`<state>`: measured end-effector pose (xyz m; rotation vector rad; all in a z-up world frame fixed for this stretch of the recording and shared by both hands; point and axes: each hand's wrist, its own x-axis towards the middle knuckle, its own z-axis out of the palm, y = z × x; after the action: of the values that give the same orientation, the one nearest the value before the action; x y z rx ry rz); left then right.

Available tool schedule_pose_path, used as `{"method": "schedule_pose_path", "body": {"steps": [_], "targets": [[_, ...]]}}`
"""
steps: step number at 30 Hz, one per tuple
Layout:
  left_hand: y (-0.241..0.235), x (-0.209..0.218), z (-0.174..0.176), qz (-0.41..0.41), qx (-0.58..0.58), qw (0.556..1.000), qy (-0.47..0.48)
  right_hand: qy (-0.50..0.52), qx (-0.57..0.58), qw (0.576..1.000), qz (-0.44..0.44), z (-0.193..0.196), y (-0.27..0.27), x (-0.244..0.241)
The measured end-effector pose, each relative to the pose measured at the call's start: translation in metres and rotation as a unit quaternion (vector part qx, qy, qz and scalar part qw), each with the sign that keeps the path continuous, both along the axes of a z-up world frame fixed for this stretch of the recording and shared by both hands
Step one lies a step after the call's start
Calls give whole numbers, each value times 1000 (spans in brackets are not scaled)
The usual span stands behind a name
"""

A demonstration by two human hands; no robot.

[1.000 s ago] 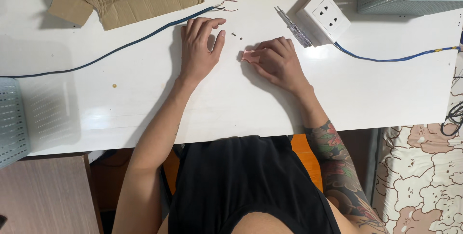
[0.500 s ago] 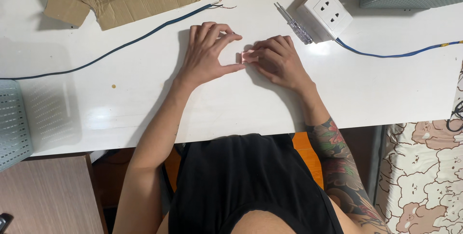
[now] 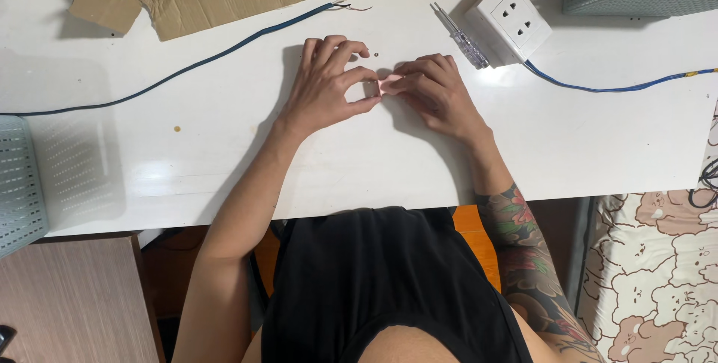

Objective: The person unscrews and disassembles an electrical plug, removing the casing and internal metal components by hand and with a screwdriver.

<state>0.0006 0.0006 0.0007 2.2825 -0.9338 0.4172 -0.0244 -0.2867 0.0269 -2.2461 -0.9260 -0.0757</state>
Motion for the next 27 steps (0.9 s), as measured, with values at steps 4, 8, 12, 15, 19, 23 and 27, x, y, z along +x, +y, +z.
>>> {"method": "schedule_pose_path", "body": {"steps": [4,8,12,15,19,23,27], "targets": [[0,0,1,3,-6,1000,-10,11,-28,1000,0,-8,-4,1],[0,1,0,7,4,1000,-17,-11,-29,1000,3,-14,-4,3],[0,1,0,16,-1,999,-27,5,-19,1000,11,-8,0,3],[0,2,-2,12,3,1000,-27,-19,-31,999,1,-11,0,2],[-1,2,-6,8,12,999,-32,-38,-42,998,10,-6,1,4],[1,3,-4,11,5,999,-32,-21,-36,999,5,-14,2,4],[16,5,5,-4,20,1000,-20,0,-54,999,-3,-27,4,3]]}}
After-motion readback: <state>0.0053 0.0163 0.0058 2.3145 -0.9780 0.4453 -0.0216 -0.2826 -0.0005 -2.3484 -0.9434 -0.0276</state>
